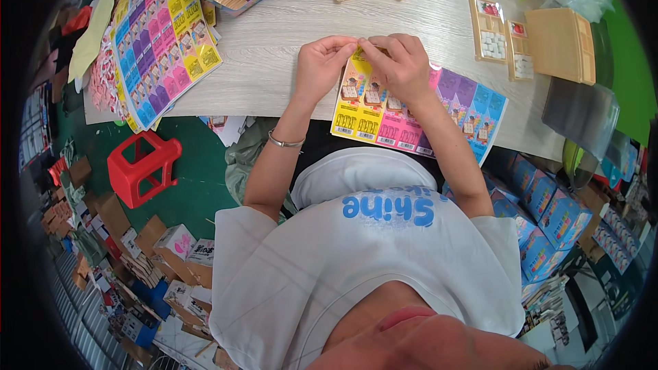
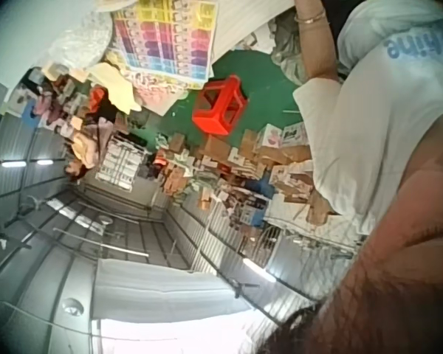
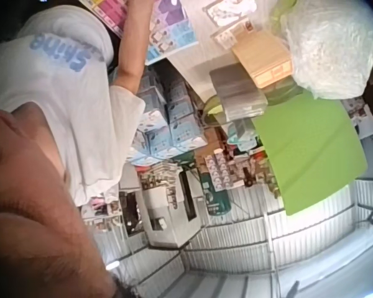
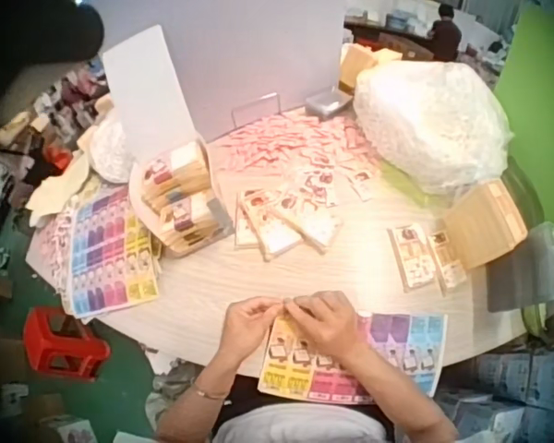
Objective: The recorder is packaging small white plastic blocks into partitioned trays and applying printed backing cards to finalize the product kits.
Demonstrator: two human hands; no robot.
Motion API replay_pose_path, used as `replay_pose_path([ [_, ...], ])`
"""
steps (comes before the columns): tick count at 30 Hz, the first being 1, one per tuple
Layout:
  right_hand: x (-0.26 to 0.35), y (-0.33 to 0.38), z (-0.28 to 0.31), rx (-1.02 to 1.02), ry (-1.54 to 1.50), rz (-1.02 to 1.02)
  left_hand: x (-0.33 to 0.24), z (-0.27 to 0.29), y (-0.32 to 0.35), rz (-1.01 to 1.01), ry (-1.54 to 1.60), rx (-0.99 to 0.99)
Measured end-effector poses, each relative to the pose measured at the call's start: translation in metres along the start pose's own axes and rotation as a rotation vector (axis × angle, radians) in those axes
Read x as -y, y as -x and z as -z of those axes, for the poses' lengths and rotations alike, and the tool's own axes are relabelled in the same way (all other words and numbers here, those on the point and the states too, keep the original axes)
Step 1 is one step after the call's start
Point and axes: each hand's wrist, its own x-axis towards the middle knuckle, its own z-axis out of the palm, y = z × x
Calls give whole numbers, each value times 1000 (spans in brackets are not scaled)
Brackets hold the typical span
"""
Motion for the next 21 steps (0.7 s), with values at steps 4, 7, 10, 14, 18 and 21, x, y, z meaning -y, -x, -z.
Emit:
replay_pose_path([
  [4,4,-1,4,17,56,47,3,-2,-1,-10,20,-51],
  [7,5,2,4,59,-1,80,6,-6,1,-57,-23,-98],
  [10,6,3,0,3,-12,5,5,-4,2,-23,42,-78],
  [14,6,0,-3,-12,24,-25,4,-2,2,-9,66,-55],
  [18,6,1,-2,27,24,41,6,0,5,-46,28,-90],
  [21,6,2,-5,-10,19,54,7,-1,4,-50,-20,-96],
])
